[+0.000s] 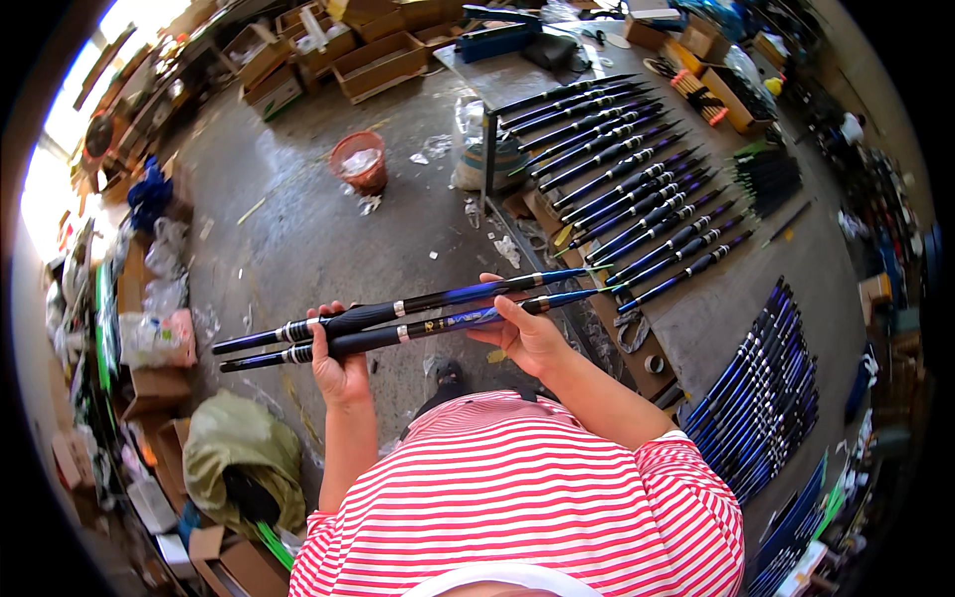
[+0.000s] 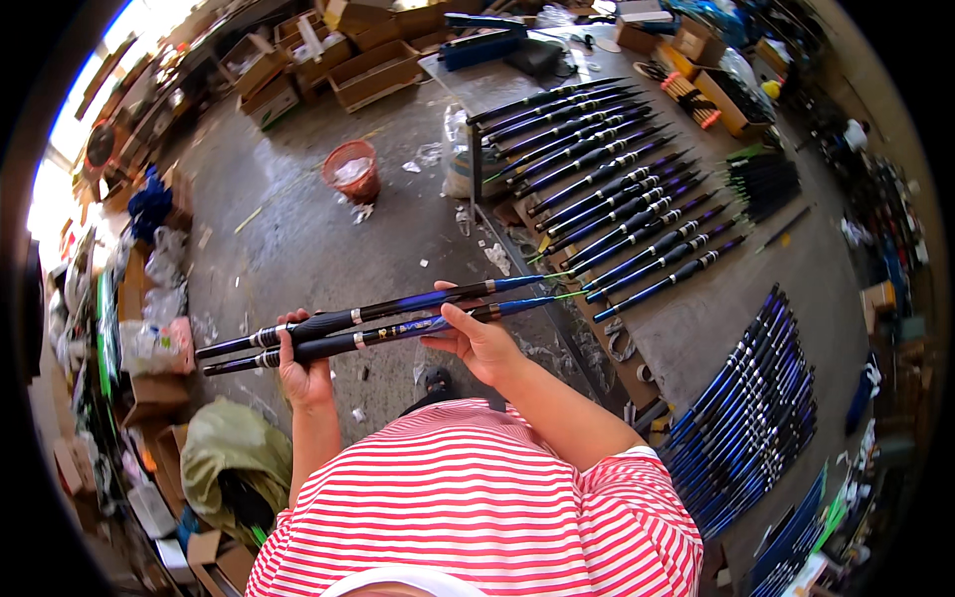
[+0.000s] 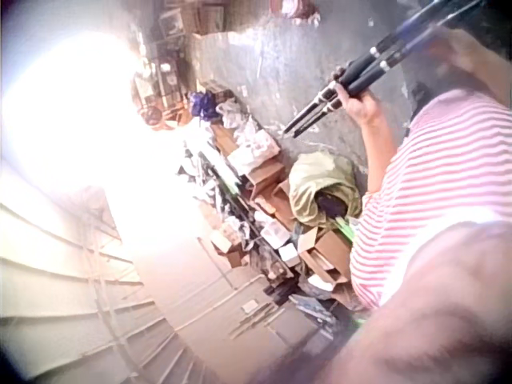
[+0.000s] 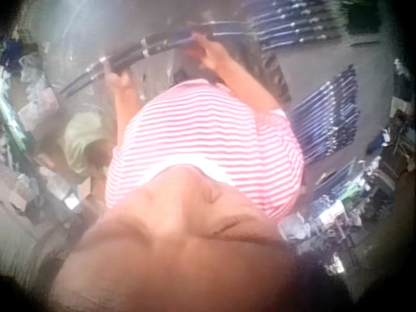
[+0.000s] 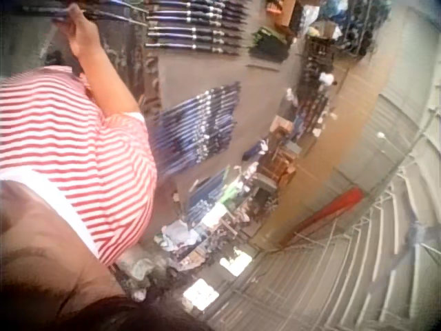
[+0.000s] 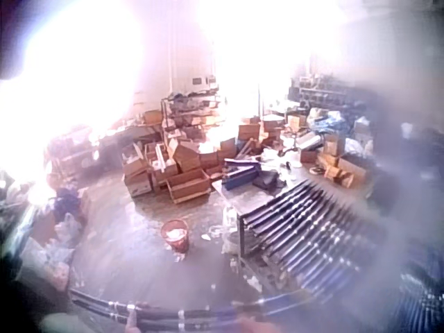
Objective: The person handles several blue fishing pole sections on a table, uses a white marker to write on one section, and then lifts two assembled poles.
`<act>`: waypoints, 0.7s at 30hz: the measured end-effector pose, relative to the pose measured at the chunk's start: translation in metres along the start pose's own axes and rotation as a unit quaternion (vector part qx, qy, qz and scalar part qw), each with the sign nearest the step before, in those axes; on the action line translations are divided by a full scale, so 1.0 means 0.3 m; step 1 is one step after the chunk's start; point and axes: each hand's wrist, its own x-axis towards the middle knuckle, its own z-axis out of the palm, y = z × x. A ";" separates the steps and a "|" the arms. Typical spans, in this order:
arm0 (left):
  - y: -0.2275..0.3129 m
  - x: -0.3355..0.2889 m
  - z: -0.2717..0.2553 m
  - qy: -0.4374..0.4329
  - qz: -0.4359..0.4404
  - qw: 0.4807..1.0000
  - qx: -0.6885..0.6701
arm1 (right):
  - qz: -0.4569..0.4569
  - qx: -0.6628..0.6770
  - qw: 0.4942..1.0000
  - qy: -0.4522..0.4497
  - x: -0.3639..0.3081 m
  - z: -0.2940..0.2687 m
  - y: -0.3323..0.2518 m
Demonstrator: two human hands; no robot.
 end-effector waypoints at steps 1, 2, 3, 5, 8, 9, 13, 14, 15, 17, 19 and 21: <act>0.017 0.057 0.027 -0.012 -0.008 1.000 -0.001 | -0.006 0.014 1.000 -0.025 0.033 -0.011 -0.005; 0.029 0.113 0.040 -0.021 -0.013 1.000 -0.002 | -0.036 0.026 0.998 -0.033 0.058 -0.014 -0.013; 0.039 0.171 0.055 -0.033 -0.026 0.999 -0.003 | -0.065 0.037 0.996 -0.043 0.079 -0.017 -0.025; 0.040 0.272 0.080 -0.050 -0.052 0.997 -0.008 | -0.120 0.048 0.991 -0.033 0.108 -0.031 -0.066; 0.004 0.403 0.111 -0.053 -0.084 0.995 -0.021 | -0.234 0.084 0.969 -0.007 0.128 -0.052 -0.167; -0.013 0.441 0.116 -0.049 -0.093 0.994 -0.026 | -0.270 0.077 0.960 0.018 0.133 -0.072 -0.208; -0.081 0.592 0.174 -0.044 -0.125 0.991 -0.025 | -0.379 0.086 0.908 0.160 0.163 -0.164 -0.407; -0.105 0.632 0.199 -0.045 -0.130 0.990 -0.016 | -0.388 0.080 0.900 0.182 0.176 -0.185 -0.450; -0.130 0.664 0.224 -0.060 -0.135 0.989 -0.005 | -0.378 0.071 0.910 0.156 0.196 -0.212 -0.478; -0.177 0.733 0.285 -0.086 -0.152 0.985 0.011 | -0.313 0.020 0.934 0.170 0.258 -0.221 -0.501; -0.227 0.808 0.355 -0.114 -0.167 0.979 0.028 | -0.251 -0.034 0.951 0.179 0.323 -0.224 -0.509; -0.288 0.868 0.445 -0.130 -0.181 0.974 0.049 | -0.214 -0.041 0.949 0.228 0.392 -0.211 -0.503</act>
